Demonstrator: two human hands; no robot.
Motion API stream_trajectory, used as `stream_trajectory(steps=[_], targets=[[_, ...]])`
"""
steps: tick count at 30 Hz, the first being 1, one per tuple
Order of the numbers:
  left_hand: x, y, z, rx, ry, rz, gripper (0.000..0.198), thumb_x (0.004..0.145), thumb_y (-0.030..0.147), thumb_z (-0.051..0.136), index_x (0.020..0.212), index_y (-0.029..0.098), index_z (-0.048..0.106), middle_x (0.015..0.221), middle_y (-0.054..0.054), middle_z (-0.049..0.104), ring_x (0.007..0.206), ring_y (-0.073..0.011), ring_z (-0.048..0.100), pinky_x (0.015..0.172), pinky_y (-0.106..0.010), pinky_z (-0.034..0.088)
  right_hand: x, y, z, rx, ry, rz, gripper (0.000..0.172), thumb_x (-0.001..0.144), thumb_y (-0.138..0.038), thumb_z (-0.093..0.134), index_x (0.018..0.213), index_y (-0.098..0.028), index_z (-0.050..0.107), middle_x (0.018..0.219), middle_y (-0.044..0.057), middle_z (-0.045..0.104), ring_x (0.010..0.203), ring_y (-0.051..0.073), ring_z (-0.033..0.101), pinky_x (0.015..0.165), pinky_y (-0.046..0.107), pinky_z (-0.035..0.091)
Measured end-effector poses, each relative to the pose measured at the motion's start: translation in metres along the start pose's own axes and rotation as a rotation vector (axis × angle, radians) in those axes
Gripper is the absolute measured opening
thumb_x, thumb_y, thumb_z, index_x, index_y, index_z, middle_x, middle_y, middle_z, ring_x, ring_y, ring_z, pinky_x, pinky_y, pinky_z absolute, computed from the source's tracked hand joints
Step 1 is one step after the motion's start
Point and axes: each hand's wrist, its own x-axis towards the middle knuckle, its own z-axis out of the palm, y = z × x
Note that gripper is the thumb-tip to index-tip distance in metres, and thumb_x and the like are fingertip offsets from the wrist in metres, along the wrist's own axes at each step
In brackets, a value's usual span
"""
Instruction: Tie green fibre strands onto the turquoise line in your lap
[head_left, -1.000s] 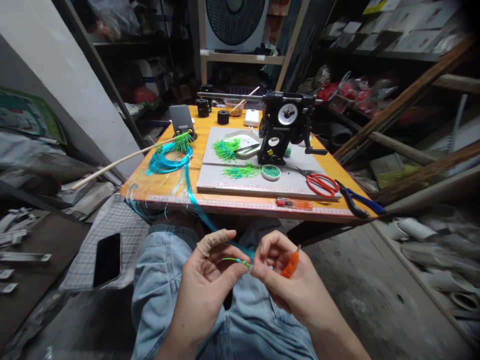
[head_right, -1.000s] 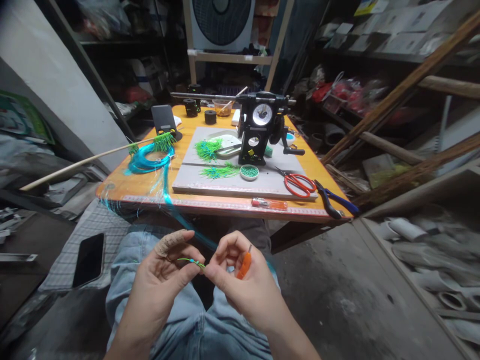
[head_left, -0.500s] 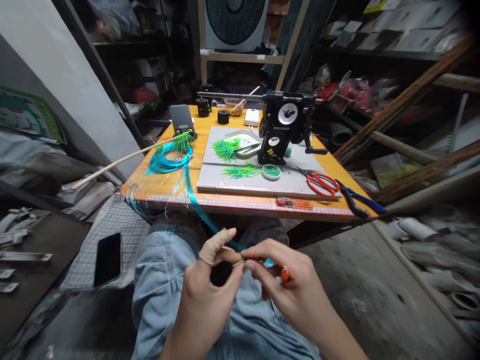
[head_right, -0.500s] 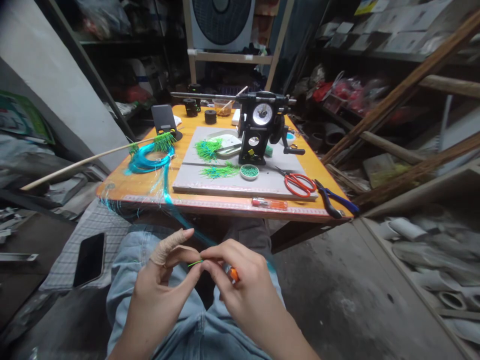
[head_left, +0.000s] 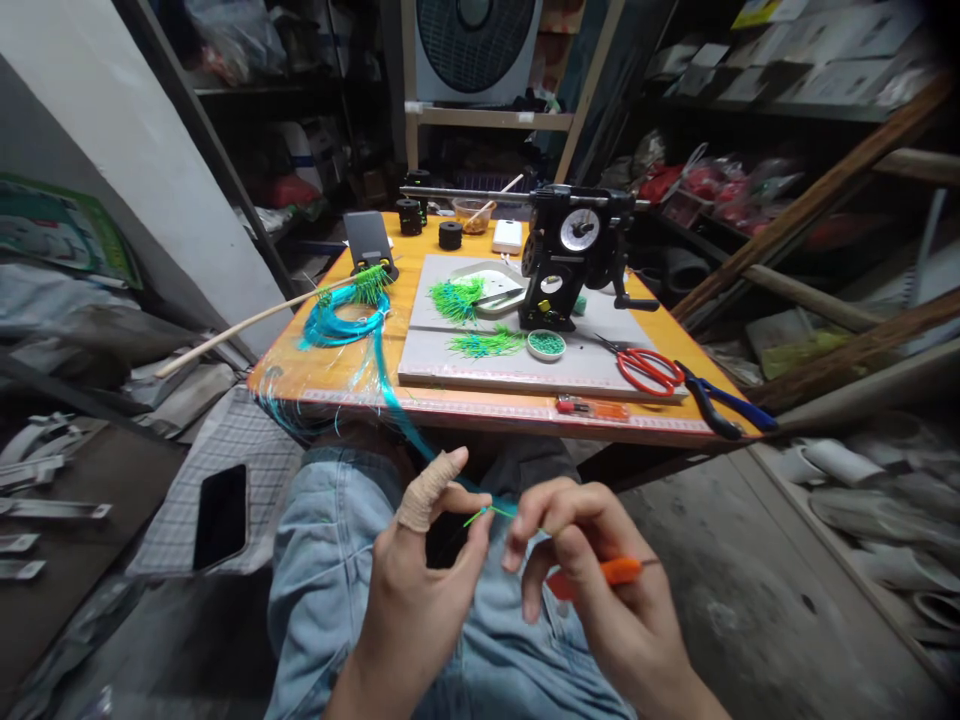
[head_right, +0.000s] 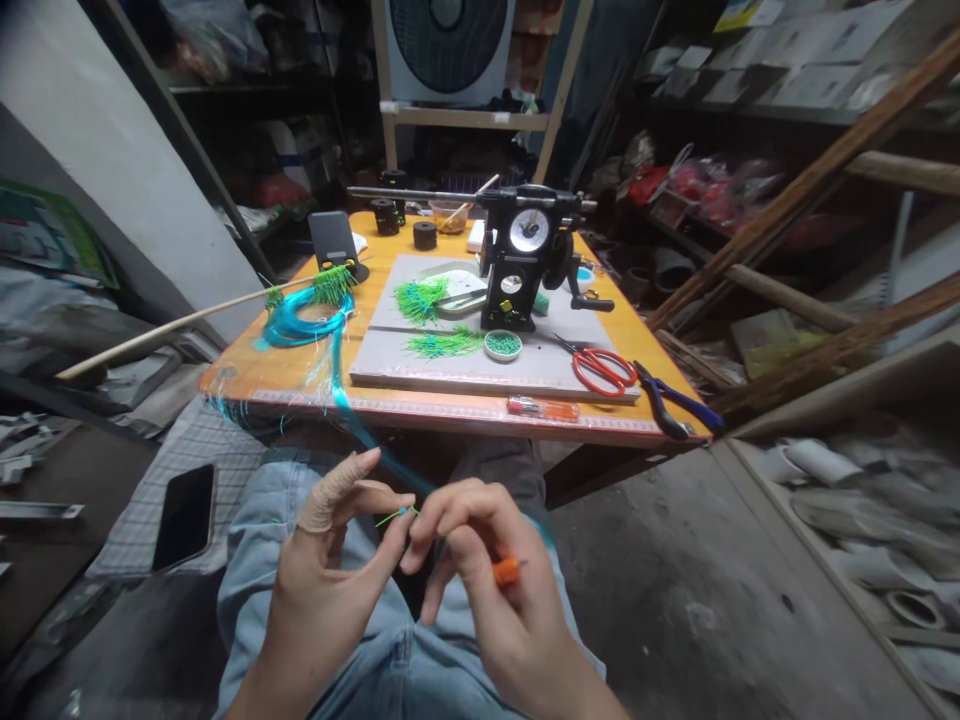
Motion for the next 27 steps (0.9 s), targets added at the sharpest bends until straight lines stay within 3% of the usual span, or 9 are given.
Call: stream_trajectory(steps=[3,6,9,12,14,16,19,23,27], targets=[[0.0,-0.002,0.001,0.035,0.035,0.11,0.071,0.081,0.0,0.068,0.137,0.038,0.047,0.093,0.006,0.071,0.086,-0.0122,0.07,0.097,-0.031,0.051,-0.001,-0.006,-0.004,0.116,0.006,0.086,0.015,0.102,-0.032,0.045,0.094,-0.025,0.056,0.077,-0.001,0.049,0.055,0.011,0.05,0.039,0.017,0.044],[-0.002,-0.004,0.003,0.028,0.068,0.199,0.077,0.078,-0.005,0.067,0.138,0.039,0.047,0.096,0.004,0.069,0.089,-0.0141,0.068,0.097,-0.033,0.051,0.004,-0.01,-0.009,-0.345,0.001,0.038,0.009,0.097,-0.025,0.057,0.104,-0.023,0.062,0.075,-0.001,0.05,0.056,0.011,0.048,0.044,0.018,0.042],[-0.003,-0.005,0.001,-0.031,0.061,0.231,0.082,0.077,-0.007,0.066,0.139,0.043,0.045,0.098,0.004,0.068,0.092,-0.0144,0.066,0.099,-0.033,0.049,0.009,-0.01,-0.011,-0.765,-0.033,-0.203,0.013,0.089,-0.013,0.063,0.098,-0.021,0.068,0.075,0.001,0.053,0.063,0.013,0.055,0.056,0.022,0.047],[0.0,-0.003,-0.009,-0.095,-0.148,0.084,0.086,0.076,0.003,0.076,0.143,0.044,0.041,0.128,-0.002,0.062,0.114,-0.0194,0.061,0.105,-0.035,0.046,0.01,-0.01,-0.016,-0.9,0.031,-0.365,0.018,0.089,-0.007,0.06,0.097,-0.021,0.069,0.074,0.001,0.053,0.056,0.011,0.053,0.053,0.022,0.046],[0.003,-0.002,-0.018,-0.171,-0.386,-0.088,0.1,0.062,0.017,0.091,0.145,0.041,0.042,0.146,-0.006,0.051,0.127,-0.0266,0.054,0.111,-0.037,0.041,0.009,-0.011,-0.02,-0.948,0.062,-0.413,0.023,0.088,-0.005,0.06,0.103,-0.02,0.068,0.075,0.001,0.053,0.056,0.011,0.052,0.051,0.021,0.044],[0.006,0.0,-0.024,-0.324,-0.475,-0.18,0.108,0.049,0.033,0.096,0.144,0.039,0.046,0.144,-0.006,0.054,0.129,-0.0295,0.052,0.11,-0.036,0.041,0.007,-0.013,-0.023,-0.981,0.051,-0.437,0.025,0.088,-0.004,0.06,0.105,-0.02,0.068,0.075,0.002,0.053,0.056,0.011,0.052,0.051,0.021,0.044],[0.009,0.004,-0.021,-0.452,-0.376,-0.255,0.071,0.066,0.043,0.086,0.132,0.034,0.06,0.126,-0.006,0.067,0.114,-0.0246,0.061,0.101,-0.031,0.047,0.006,-0.016,-0.024,-0.998,0.019,-0.448,0.027,0.088,-0.003,0.059,0.107,-0.019,0.067,0.075,0.002,0.052,0.057,0.011,0.052,0.051,0.021,0.044],[0.013,0.01,-0.008,-0.348,-0.238,-0.228,0.009,0.087,0.024,0.071,0.096,0.023,0.072,0.093,-0.003,0.071,0.09,-0.0177,0.066,0.084,-0.026,0.052,0.004,-0.013,-0.023,-0.974,-0.035,-0.428,0.031,0.088,-0.003,0.058,0.112,-0.02,0.066,0.076,0.002,0.052,0.061,0.013,0.053,0.054,0.022,0.045],[0.015,0.012,-0.006,-0.171,-0.22,-0.123,0.01,0.088,0.013,0.064,0.081,0.02,0.067,0.082,-0.002,0.068,0.082,-0.0158,0.065,0.078,-0.025,0.052,0.003,-0.008,-0.026,-0.991,-0.106,-0.414,0.032,0.088,-0.001,0.053,0.111,-0.019,0.065,0.079,0.004,0.052,0.065,0.015,0.054,0.057,0.024,0.047]])
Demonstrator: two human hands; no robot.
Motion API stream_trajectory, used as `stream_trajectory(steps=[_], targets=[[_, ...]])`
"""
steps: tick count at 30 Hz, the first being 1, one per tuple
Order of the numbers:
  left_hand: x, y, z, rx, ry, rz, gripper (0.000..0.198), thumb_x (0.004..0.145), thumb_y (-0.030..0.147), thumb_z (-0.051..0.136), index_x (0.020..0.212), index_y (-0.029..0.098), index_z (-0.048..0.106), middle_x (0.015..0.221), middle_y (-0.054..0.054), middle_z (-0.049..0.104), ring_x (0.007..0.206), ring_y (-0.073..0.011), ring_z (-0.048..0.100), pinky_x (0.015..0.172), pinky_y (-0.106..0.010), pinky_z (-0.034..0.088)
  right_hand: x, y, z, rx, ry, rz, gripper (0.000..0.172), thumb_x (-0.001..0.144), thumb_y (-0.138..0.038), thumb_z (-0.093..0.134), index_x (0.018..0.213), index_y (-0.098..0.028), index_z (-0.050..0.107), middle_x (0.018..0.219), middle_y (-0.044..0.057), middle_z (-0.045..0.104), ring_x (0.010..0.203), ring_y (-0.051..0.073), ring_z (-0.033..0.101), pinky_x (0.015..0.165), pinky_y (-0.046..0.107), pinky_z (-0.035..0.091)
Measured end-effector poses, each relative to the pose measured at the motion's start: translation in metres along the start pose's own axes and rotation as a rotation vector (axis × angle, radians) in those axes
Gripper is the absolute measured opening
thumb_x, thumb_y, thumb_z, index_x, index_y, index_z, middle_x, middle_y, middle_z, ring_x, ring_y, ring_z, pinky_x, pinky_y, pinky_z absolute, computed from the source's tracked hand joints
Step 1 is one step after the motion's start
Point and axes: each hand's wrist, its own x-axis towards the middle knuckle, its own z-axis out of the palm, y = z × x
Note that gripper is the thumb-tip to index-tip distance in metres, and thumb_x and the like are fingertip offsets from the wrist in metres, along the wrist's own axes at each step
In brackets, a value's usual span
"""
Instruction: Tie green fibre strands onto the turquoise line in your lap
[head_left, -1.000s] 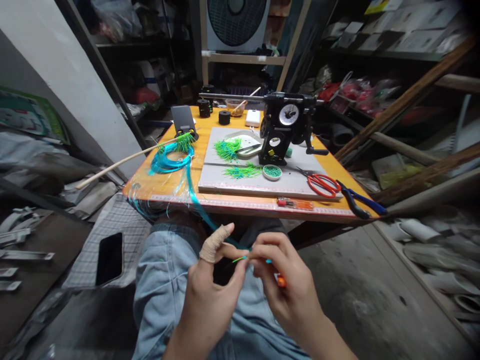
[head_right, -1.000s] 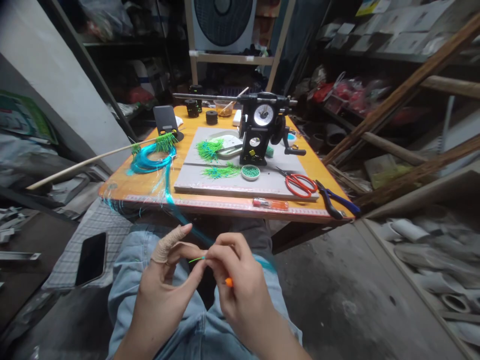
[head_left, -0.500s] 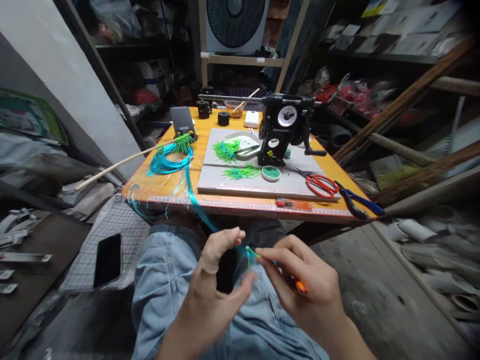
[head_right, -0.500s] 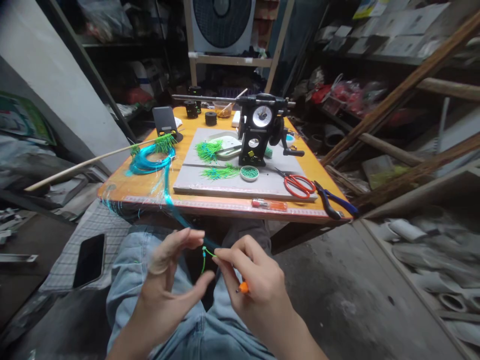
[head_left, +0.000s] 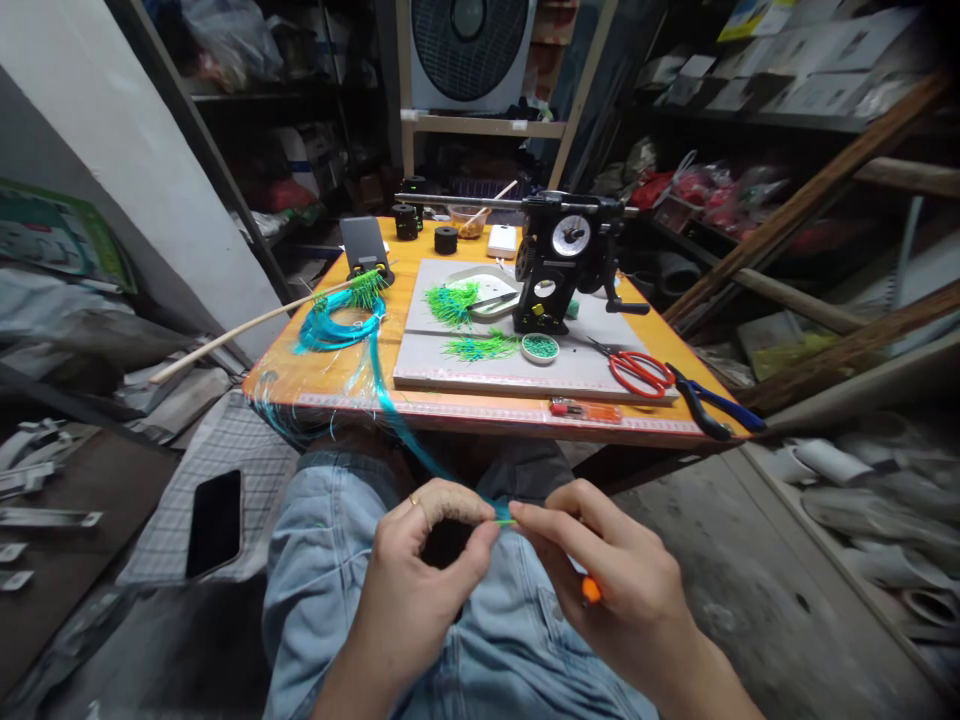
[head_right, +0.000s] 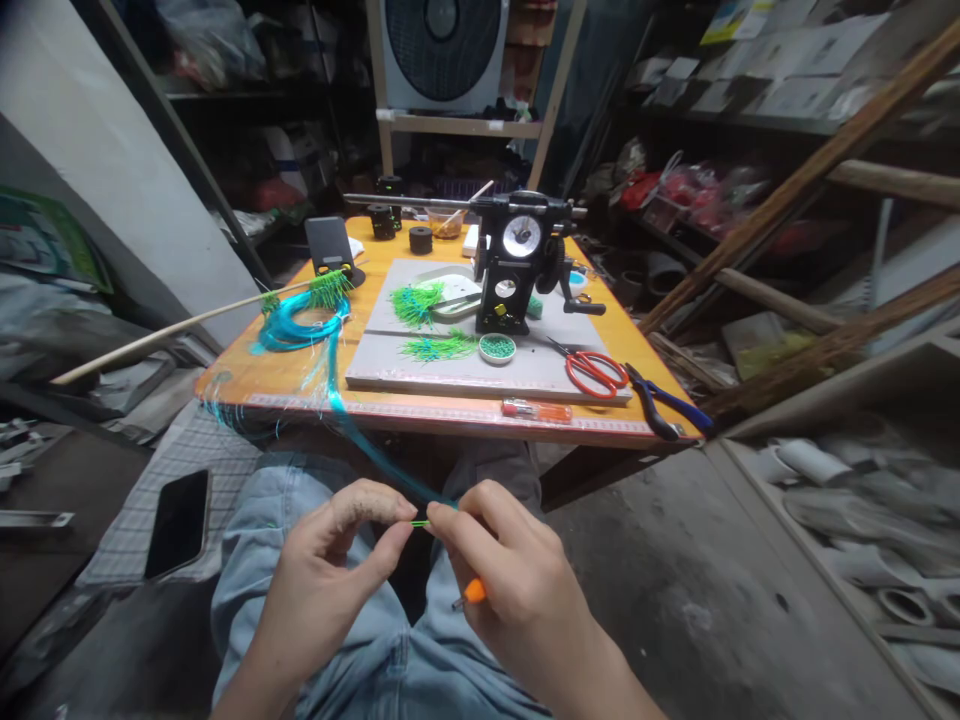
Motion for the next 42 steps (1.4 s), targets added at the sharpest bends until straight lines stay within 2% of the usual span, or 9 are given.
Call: stream_trajectory(steps=[4,10,15,19,22,30,33,38,42], targets=[[-0.002,-0.001,-0.006,0.1,-0.039,0.043,0.011,0.087,0.01,0.063,0.081,0.019,0.066,0.084,-0.002,0.07,0.083,-0.0155,0.066,0.078,-0.025,0.051,-0.001,0.003,0.0,-0.008,-0.065,-0.006,0.032,0.087,0.003,0.049,0.107,-0.017,0.064,0.08,0.004,0.051,0.068,0.015,0.054,0.059,0.024,0.047],[-0.003,-0.006,-0.009,0.073,-0.077,-0.074,0.011,0.087,0.014,0.064,0.088,0.022,0.071,0.085,0.0,0.072,0.083,-0.015,0.067,0.078,-0.024,0.052,0.002,0.003,-0.008,-0.017,-0.055,0.023,0.031,0.09,0.002,0.051,0.109,-0.018,0.065,0.086,0.003,0.046,0.066,0.011,0.051,0.056,0.021,0.045],[-0.001,-0.013,-0.009,0.082,-0.038,-0.092,0.01,0.087,0.015,0.065,0.085,0.021,0.072,0.082,0.0,0.073,0.079,-0.0146,0.067,0.075,-0.023,0.051,0.007,0.002,-0.014,-0.066,0.103,-0.006,0.027,0.089,0.001,0.058,0.107,-0.018,0.065,0.09,0.003,0.046,0.068,0.01,0.051,0.058,0.02,0.045],[-0.003,-0.013,-0.003,-0.102,0.065,-0.113,0.01,0.085,0.014,0.067,0.08,0.022,0.069,0.076,0.003,0.068,0.074,-0.0116,0.064,0.071,-0.018,0.051,0.008,-0.002,-0.006,-0.053,0.143,0.086,0.019,0.089,-0.003,0.06,0.101,-0.018,0.063,0.091,0.004,0.051,0.072,0.012,0.056,0.065,0.023,0.048],[-0.004,-0.012,0.004,-0.155,0.095,-0.041,0.013,0.086,0.011,0.066,0.082,0.023,0.068,0.076,0.003,0.065,0.073,-0.0109,0.062,0.069,-0.018,0.05,0.008,-0.006,0.003,0.055,0.059,0.167,0.013,0.092,-0.007,0.056,0.095,-0.018,0.06,0.09,0.004,0.054,0.075,0.014,0.058,0.068,0.025,0.049],[-0.002,-0.016,0.005,0.062,0.045,0.315,0.022,0.084,0.002,0.067,0.095,0.02,0.07,0.085,-0.002,0.069,0.08,-0.0147,0.065,0.073,-0.025,0.052,0.014,-0.014,0.003,0.387,-0.07,0.32,0.012,0.098,-0.018,0.052,0.088,-0.021,0.06,0.081,0.0,0.054,0.071,0.013,0.053,0.062,0.024,0.042],[-0.002,-0.016,0.004,0.121,0.063,0.329,0.019,0.084,0.001,0.066,0.09,0.019,0.067,0.081,-0.002,0.067,0.076,-0.0143,0.064,0.071,-0.025,0.052,0.015,-0.012,-0.001,0.418,-0.116,0.346,0.012,0.098,-0.02,0.053,0.09,-0.022,0.062,0.081,0.0,0.054,0.071,0.014,0.053,0.062,0.025,0.042],[-0.002,-0.013,0.004,0.12,0.073,0.296,0.016,0.085,0.003,0.065,0.088,0.019,0.066,0.078,-0.001,0.066,0.073,-0.0134,0.064,0.067,-0.024,0.051,0.014,-0.012,0.002,0.397,-0.069,0.343,0.005,0.095,-0.021,0.057,0.092,-0.022,0.06,0.084,0.001,0.053,0.071,0.014,0.052,0.059,0.025,0.041],[-0.001,-0.01,0.002,0.218,0.038,0.379,0.015,0.086,0.003,0.064,0.09,0.017,0.065,0.079,-0.003,0.067,0.075,-0.0146,0.064,0.069,-0.025,0.052,0.016,-0.014,0.005,0.374,-0.047,0.275,0.009,0.095,-0.015,0.055,0.09,-0.022,0.058,0.084,0.0,0.053,0.071,0.013,0.052,0.061,0.024,0.042]])
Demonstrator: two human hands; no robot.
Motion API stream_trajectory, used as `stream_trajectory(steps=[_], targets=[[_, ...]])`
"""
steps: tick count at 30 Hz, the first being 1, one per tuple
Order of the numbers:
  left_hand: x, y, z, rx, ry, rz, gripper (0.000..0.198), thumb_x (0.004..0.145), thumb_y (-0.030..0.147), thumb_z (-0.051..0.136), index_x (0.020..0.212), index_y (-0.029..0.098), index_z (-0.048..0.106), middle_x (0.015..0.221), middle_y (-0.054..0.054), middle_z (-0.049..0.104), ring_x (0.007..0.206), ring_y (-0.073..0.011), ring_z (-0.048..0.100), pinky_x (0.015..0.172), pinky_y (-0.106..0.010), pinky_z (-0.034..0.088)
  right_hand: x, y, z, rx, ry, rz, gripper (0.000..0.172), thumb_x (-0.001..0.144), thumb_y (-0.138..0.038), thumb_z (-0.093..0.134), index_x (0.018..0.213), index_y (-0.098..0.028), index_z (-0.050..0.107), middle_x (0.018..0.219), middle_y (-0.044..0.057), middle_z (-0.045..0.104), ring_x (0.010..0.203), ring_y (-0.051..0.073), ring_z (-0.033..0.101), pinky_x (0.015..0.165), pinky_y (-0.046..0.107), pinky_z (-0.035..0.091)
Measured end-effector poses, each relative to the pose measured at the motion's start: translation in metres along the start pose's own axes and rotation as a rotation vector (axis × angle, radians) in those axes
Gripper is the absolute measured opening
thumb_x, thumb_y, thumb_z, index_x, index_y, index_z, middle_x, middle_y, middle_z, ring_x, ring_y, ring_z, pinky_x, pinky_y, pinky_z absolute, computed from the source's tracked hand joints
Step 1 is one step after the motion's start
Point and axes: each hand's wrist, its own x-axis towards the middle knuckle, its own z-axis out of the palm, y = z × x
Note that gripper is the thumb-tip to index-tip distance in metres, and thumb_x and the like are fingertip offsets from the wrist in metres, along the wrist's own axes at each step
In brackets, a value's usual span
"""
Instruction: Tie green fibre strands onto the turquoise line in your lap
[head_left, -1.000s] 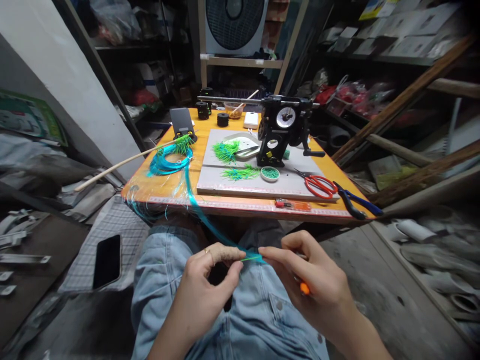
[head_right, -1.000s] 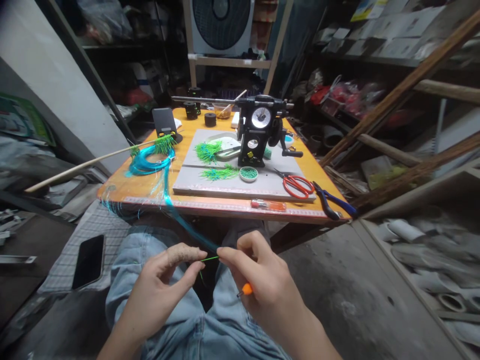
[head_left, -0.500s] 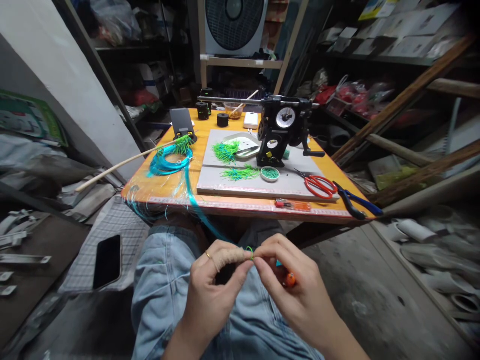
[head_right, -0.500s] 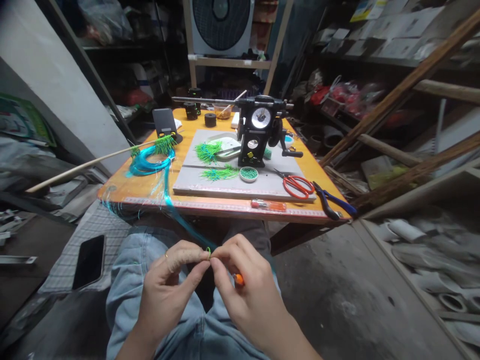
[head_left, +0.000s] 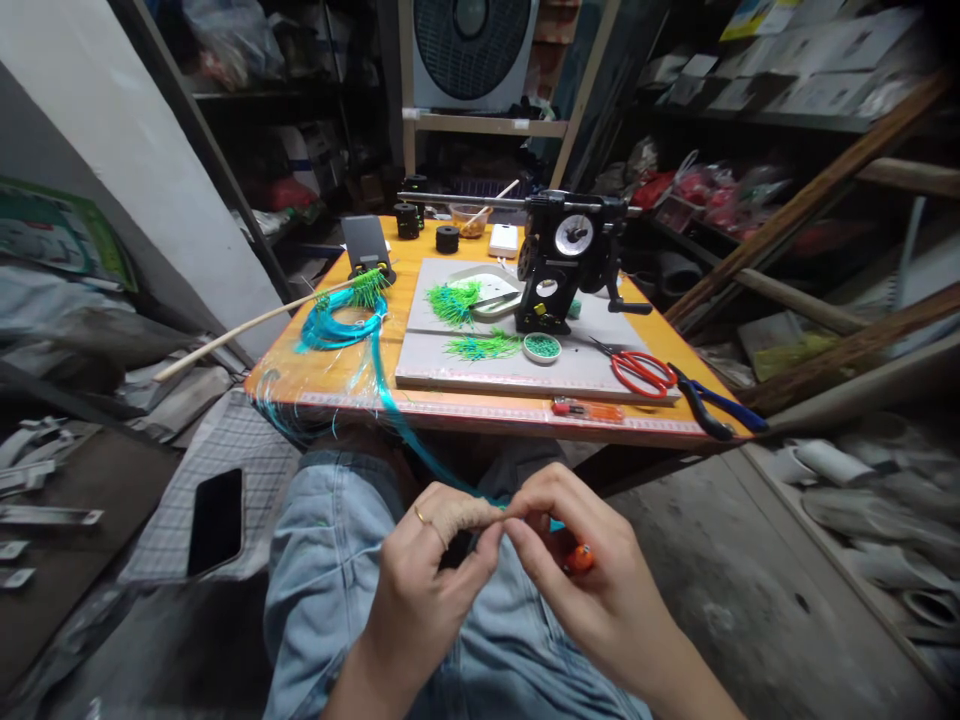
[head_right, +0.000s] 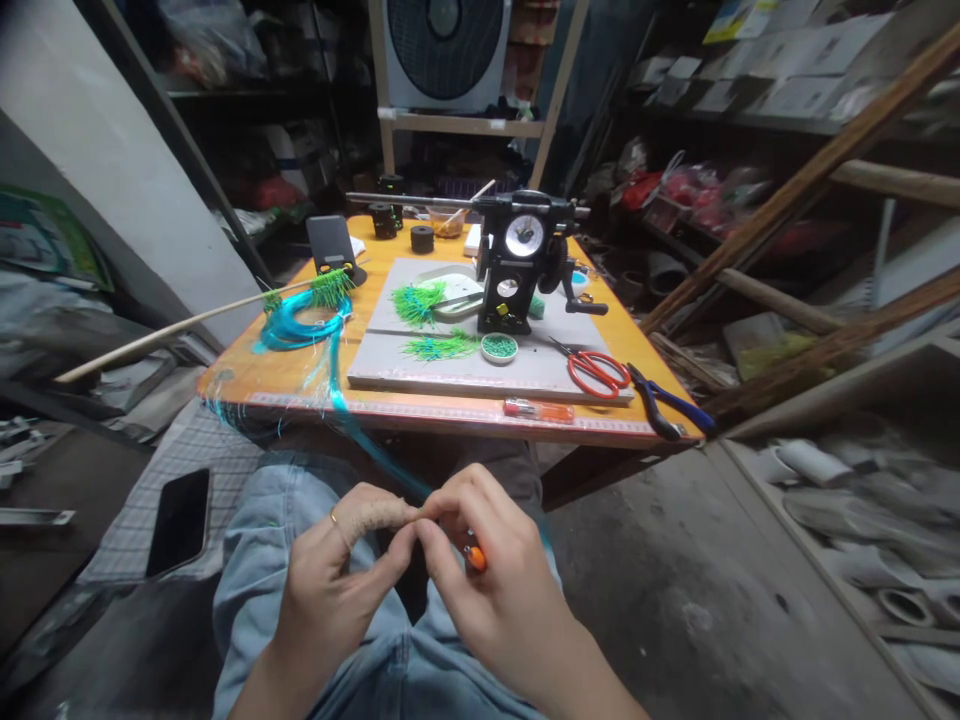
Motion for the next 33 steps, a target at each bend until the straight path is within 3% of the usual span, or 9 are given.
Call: stream_trajectory(steps=[3,6,12,17,21,26,33], targets=[[0.0,0.001,-0.001,0.011,0.002,-0.019,0.015,0.086,0.003,0.063,0.088,0.017,0.064,0.078,-0.002,0.066,0.074,-0.0138,0.063,0.069,-0.024,0.051,0.0,0.0,-0.002,0.021,-0.001,-0.002,0.008,0.095,-0.016,0.056,0.096,-0.023,0.06,0.086,0.0,0.053,0.072,0.013,0.053,0.062,0.025,0.043],[-0.003,0.002,-0.001,-0.074,0.014,-0.159,0.014,0.087,0.005,0.061,0.085,0.019,0.063,0.076,0.001,0.065,0.071,-0.0121,0.062,0.067,-0.022,0.05,-0.001,0.002,-0.004,0.018,-0.04,0.019,0.012,0.095,-0.018,0.057,0.105,-0.024,0.06,0.088,0.001,0.054,0.073,0.014,0.053,0.06,0.025,0.044],[-0.006,0.003,0.003,-0.23,0.026,-0.398,0.013,0.084,0.008,0.064,0.08,0.02,0.066,0.075,0.002,0.066,0.072,-0.0122,0.063,0.069,-0.021,0.051,-0.003,0.005,0.0,0.017,-0.073,0.028,0.008,0.095,-0.016,0.055,0.09,-0.021,0.059,0.085,0.001,0.052,0.069,0.014,0.051,0.057,0.026,0.04],[-0.005,-0.002,0.005,-0.54,0.092,-0.596,0.011,0.084,0.013,0.067,0.075,0.018,0.063,0.068,0.003,0.064,0.065,-0.0109,0.06,0.064,-0.019,0.049,-0.004,0.006,0.004,0.071,-0.017,0.065,0.008,0.096,-0.02,0.057,0.092,-0.021,0.064,0.084,0.002,0.056,0.071,0.015,0.054,0.059,0.026,0.042],[-0.004,-0.008,0.003,-0.734,0.131,-0.636,0.017,0.088,0.025,0.068,0.073,0.018,0.062,0.066,0.002,0.064,0.064,-0.0103,0.058,0.066,-0.02,0.047,-0.007,0.009,0.008,0.137,-0.045,0.14,0.013,0.095,-0.025,0.059,0.094,-0.021,0.071,0.081,0.003,0.058,0.072,0.015,0.055,0.059,0.026,0.042],[-0.003,-0.01,0.002,-0.763,0.16,-0.64,0.017,0.086,0.027,0.072,0.074,0.018,0.064,0.067,0.003,0.065,0.066,-0.0099,0.057,0.065,-0.019,0.046,-0.009,0.008,0.018,0.273,-0.13,0.255,0.009,0.086,-0.025,0.069,0.084,-0.018,0.075,0.076,0.002,0.056,0.064,0.013,0.053,0.051,0.022,0.039],[-0.001,-0.008,0.001,-0.729,0.176,-0.637,0.016,0.085,0.026,0.072,0.074,0.018,0.065,0.067,0.003,0.066,0.067,-0.0103,0.059,0.069,-0.02,0.046,-0.01,0.007,0.022,0.202,-0.122,0.222,0.015,0.088,-0.02,0.066,0.075,-0.017,0.073,0.069,0.001,0.056,0.062,0.013,0.053,0.051,0.023,0.039]])
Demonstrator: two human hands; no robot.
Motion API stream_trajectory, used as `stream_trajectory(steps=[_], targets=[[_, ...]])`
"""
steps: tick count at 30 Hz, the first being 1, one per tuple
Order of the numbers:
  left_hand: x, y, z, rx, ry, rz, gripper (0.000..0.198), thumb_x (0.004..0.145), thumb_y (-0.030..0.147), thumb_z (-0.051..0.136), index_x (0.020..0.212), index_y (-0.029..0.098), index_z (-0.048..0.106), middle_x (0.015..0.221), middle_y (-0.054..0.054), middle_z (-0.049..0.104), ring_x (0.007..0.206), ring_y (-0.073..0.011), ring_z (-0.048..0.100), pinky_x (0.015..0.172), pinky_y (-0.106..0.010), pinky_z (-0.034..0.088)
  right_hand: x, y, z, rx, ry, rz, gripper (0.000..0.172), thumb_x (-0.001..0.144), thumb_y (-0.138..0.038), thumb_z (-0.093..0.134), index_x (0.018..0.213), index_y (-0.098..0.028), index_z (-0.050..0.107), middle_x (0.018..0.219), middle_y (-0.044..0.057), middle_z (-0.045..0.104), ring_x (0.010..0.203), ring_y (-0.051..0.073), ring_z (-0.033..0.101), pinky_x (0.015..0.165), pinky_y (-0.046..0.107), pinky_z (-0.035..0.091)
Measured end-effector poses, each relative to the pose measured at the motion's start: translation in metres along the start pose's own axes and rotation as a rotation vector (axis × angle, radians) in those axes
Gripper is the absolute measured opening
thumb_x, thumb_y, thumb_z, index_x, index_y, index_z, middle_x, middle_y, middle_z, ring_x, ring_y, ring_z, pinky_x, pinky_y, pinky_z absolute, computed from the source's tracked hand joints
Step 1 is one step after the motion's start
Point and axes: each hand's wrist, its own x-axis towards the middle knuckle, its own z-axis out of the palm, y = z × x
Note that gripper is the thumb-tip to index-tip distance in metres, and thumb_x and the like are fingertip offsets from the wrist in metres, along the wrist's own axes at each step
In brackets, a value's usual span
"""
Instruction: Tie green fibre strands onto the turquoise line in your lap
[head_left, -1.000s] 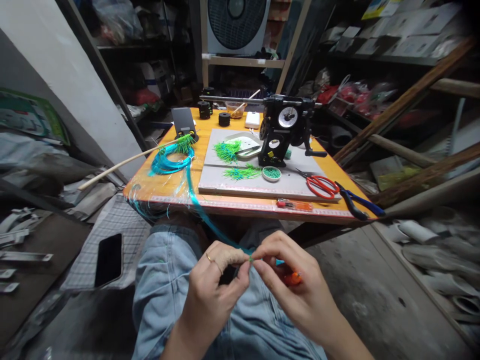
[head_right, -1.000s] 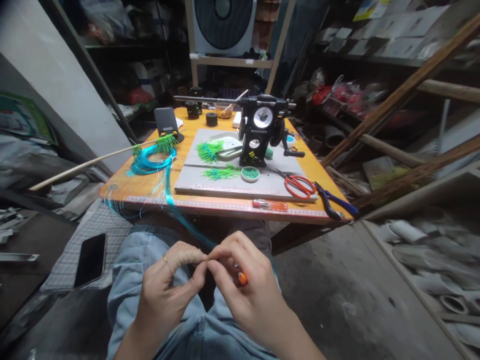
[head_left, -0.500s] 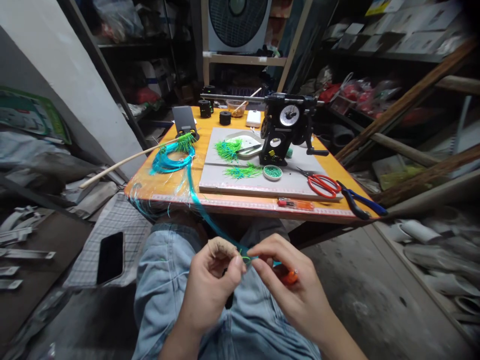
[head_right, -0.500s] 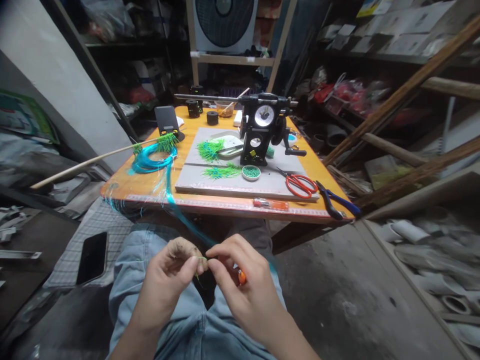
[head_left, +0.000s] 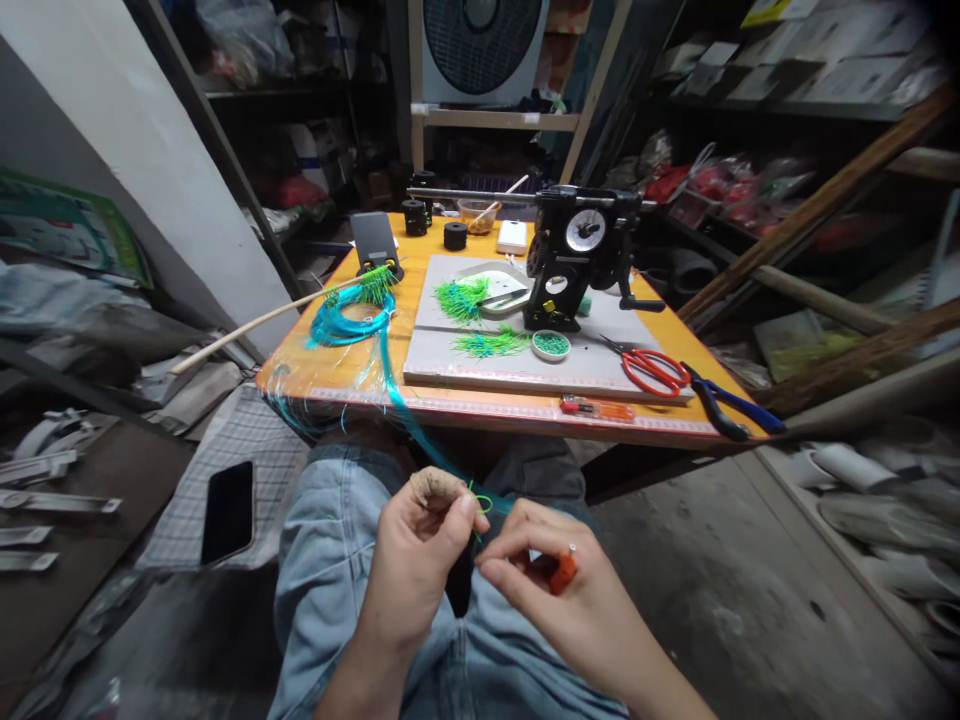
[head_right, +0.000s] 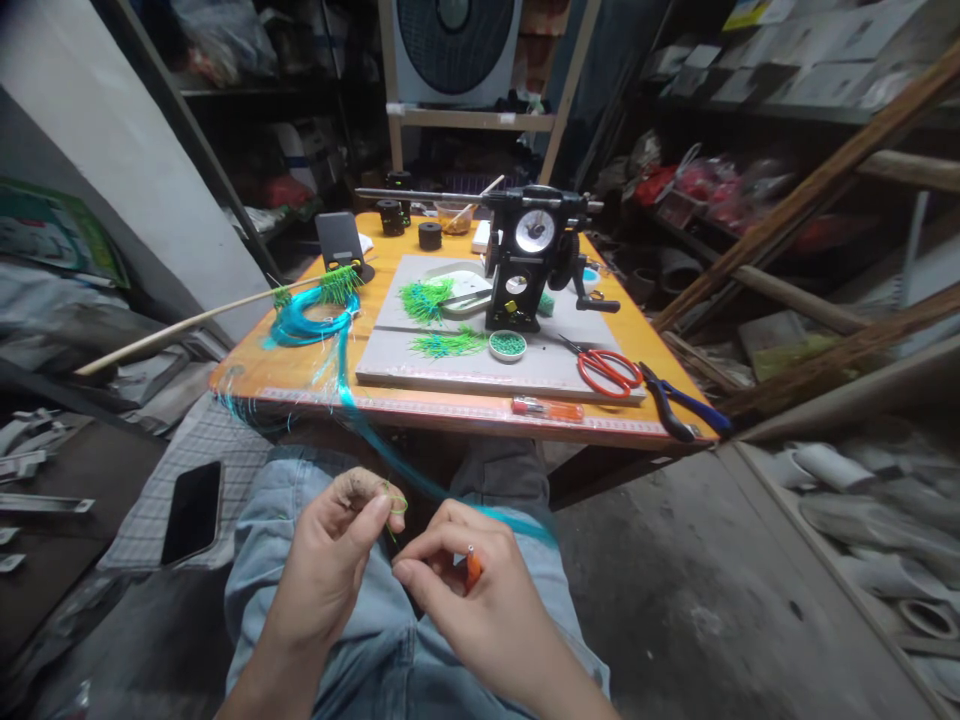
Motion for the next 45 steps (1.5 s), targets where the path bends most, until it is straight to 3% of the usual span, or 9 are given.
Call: stream_trajectory(steps=[24,29,31,34,37,45], targets=[[-0.002,-0.001,0.001,-0.012,0.017,0.007,0.015,0.085,0.024,0.072,0.074,0.018,0.065,0.067,0.002,0.066,0.067,-0.0105,0.059,0.068,-0.02,0.046,-0.002,-0.001,-0.003,-0.044,-0.048,-0.026,0.018,0.09,-0.023,0.066,0.072,-0.018,0.07,0.07,0.001,0.058,0.066,0.014,0.055,0.055,0.024,0.041],[-0.001,0.0,-0.001,-0.005,0.022,0.027,0.014,0.085,0.024,0.072,0.074,0.018,0.065,0.066,0.003,0.065,0.066,-0.01,0.059,0.067,-0.019,0.047,-0.005,0.005,-0.005,-0.085,-0.026,0.041,0.027,0.102,-0.039,0.045,0.1,-0.02,0.064,0.071,-0.001,0.057,0.063,0.014,0.055,0.059,0.025,0.043],[-0.001,0.0,-0.001,0.038,0.047,0.061,0.011,0.084,0.022,0.072,0.076,0.019,0.067,0.067,0.003,0.066,0.065,-0.0091,0.059,0.067,-0.017,0.048,-0.006,0.006,-0.006,-0.161,-0.016,0.091,0.024,0.1,-0.042,0.048,0.108,-0.021,0.056,0.071,-0.002,0.055,0.06,0.014,0.053,0.056,0.025,0.043],[0.0,0.0,0.0,0.09,0.082,0.102,0.006,0.083,0.018,0.072,0.078,0.019,0.069,0.069,0.004,0.068,0.065,-0.0078,0.061,0.066,-0.015,0.049,-0.008,0.004,-0.006,-0.244,-0.034,0.039,0.024,0.099,-0.037,0.052,0.119,-0.023,0.051,0.094,0.004,0.063,0.084,0.019,0.062,0.073,0.028,0.051],[0.0,-0.001,0.001,0.097,0.1,0.122,0.005,0.082,0.016,0.073,0.079,0.019,0.07,0.068,0.004,0.068,0.065,-0.0074,0.063,0.067,-0.014,0.051,-0.008,-0.002,-0.006,-0.204,-0.031,-0.067,0.028,0.104,-0.026,0.041,0.13,-0.027,0.05,0.115,0.007,0.06,0.109,0.02,0.058,0.094,0.03,0.047],[-0.002,0.0,0.002,0.078,0.13,0.122,0.007,0.079,0.014,0.075,0.081,0.019,0.072,0.073,0.003,0.071,0.067,-0.0072,0.065,0.067,-0.013,0.052,-0.002,-0.005,-0.004,-0.067,-0.054,-0.081,0.034,0.104,-0.021,0.04,0.132,-0.028,0.057,0.094,0.002,0.058,0.085,0.016,0.056,0.078,0.027,0.045]])
